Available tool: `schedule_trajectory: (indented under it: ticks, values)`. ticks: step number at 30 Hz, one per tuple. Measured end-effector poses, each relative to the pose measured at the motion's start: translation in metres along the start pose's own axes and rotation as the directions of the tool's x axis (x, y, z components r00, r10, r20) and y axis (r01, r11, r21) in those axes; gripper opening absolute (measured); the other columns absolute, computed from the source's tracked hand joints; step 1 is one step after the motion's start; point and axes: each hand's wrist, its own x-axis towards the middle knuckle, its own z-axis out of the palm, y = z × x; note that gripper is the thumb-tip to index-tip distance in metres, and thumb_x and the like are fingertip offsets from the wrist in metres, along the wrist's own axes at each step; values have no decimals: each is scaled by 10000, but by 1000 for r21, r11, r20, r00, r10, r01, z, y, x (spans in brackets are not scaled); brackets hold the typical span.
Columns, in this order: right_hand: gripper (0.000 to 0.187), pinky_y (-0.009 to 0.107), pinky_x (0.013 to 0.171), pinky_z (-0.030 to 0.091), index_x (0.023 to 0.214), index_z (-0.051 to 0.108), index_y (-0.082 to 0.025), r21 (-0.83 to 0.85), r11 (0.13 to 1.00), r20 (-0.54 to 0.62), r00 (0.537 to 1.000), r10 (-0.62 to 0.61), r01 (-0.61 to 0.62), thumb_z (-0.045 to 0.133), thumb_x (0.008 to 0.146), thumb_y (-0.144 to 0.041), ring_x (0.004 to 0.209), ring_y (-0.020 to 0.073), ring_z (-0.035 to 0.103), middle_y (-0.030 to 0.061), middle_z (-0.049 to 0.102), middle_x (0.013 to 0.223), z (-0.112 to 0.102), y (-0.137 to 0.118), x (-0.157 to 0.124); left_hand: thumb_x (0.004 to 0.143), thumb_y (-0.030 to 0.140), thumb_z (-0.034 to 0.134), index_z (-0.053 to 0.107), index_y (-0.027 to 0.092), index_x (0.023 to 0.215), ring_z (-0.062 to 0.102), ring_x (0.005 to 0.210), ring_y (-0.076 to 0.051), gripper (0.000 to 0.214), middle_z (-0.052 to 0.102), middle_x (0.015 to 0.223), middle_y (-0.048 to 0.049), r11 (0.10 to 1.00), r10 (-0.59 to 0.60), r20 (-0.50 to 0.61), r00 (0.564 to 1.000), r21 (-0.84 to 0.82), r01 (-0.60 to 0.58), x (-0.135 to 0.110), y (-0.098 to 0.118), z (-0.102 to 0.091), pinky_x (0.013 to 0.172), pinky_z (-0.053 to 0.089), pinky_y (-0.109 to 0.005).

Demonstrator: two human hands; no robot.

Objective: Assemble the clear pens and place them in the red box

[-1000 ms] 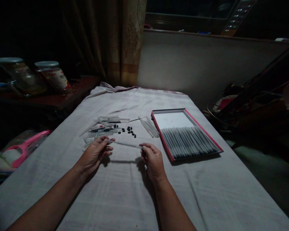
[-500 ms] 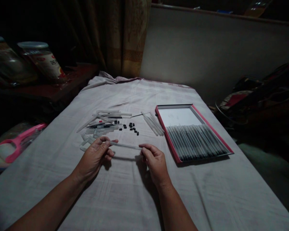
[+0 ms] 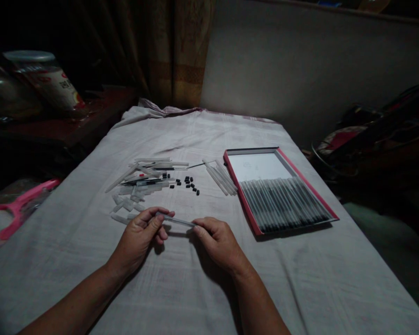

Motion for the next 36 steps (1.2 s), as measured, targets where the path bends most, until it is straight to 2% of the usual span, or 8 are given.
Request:
schedule_trajectory:
  ticks: [9, 13, 15, 17, 19, 23, 28, 36]
  values:
    - [262, 293, 730, 530, 918, 758, -179, -41, 998, -53, 998, -39, 36, 520, 880, -283, 774, 188, 685, 68, 754, 837, 7, 0, -1, 710, 531, 732, 664, 133, 955, 534, 429, -65, 473, 717, 734, -45, 998, -22, -18, 1000, 50, 23, 1, 3, 0, 364, 410, -151]
    - [256, 289, 715, 534, 908, 759, -186, -65, 997, -66, 997, -40, 36, 524, 880, -283, 759, 185, 695, 60, 759, 818, 9, -4, 0, 697, 539, 744, 617, 153, 1079, 591, 489, -80, 558, 729, 994, -101, 1000, -25, 0, 1000, 9, 25, 4, 4, 0, 368, 453, -171]
    - [243, 297, 729, 543, 911, 761, -192, -73, 996, -173, 983, -69, 58, 546, 869, -296, 779, 192, 702, 65, 762, 843, 2, -4, 1, 698, 518, 754, 561, 185, 1191, 632, 551, -95, 625, 688, 1157, -125, 1000, -13, 3, 1000, -4, 13, 5, 4, 0, 381, 482, -180]
    - [243, 320, 762, 549, 902, 761, -189, -114, 991, -406, 907, -107, 66, 568, 851, -329, 820, 207, 702, 79, 759, 881, -16, 2, 1, 717, 496, 748, 514, 212, 1256, 656, 609, -103, 652, 645, 1248, -135, 1000, -3, 1, 1000, -8, 3, 6, 4, -1, 403, 507, -181]
    - [264, 351, 788, 548, 871, 760, -184, -206, 978, -658, 739, -147, 11, 581, 832, -374, 834, 222, 694, 91, 749, 884, -47, 15, -1, 735, 481, 737, 511, 217, 1256, 665, 652, -107, 627, 631, 1265, -132, 1000, 7, 1, 1000, -6, -7, 8, 2, -2, 425, 523, -178]
    - [291, 421, 859, 518, 785, 762, -179, -419, 868, -844, 465, -265, -266, 579, 769, -405, 855, 262, 667, 103, 733, 873, -122, 54, -13, 710, 466, 752, 541, 211, 1218, 656, 639, -115, 607, 650, 1194, -113, 1000, 4, 46, 999, 11, -4, 9, -2, -5, 383, 496, -173]
    - [291, 463, 858, 469, 845, 780, -167, -347, 711, -921, 365, -135, -612, 558, 771, -339, 943, 304, 617, 132, 713, 953, -161, 85, -26, 671, 477, 773, 568, 184, 1180, 644, 610, -116, 622, 669, 1084, -87, 1000, 6, 61, 998, 21, -7, 10, -3, -6, 394, 498, -190]
    - [287, 490, 893, 363, 953, 771, -214, -353, 610, -912, 406, -55, -710, 563, 824, -362, 1054, 305, 542, 94, 688, 1119, -146, 87, -22, 654, 475, 786, 579, 181, 1162, 651, 635, -127, 622, 670, 1048, -78, 999, -2, 63, 998, 32, 0, 10, -2, -6, 399, 498, -189]
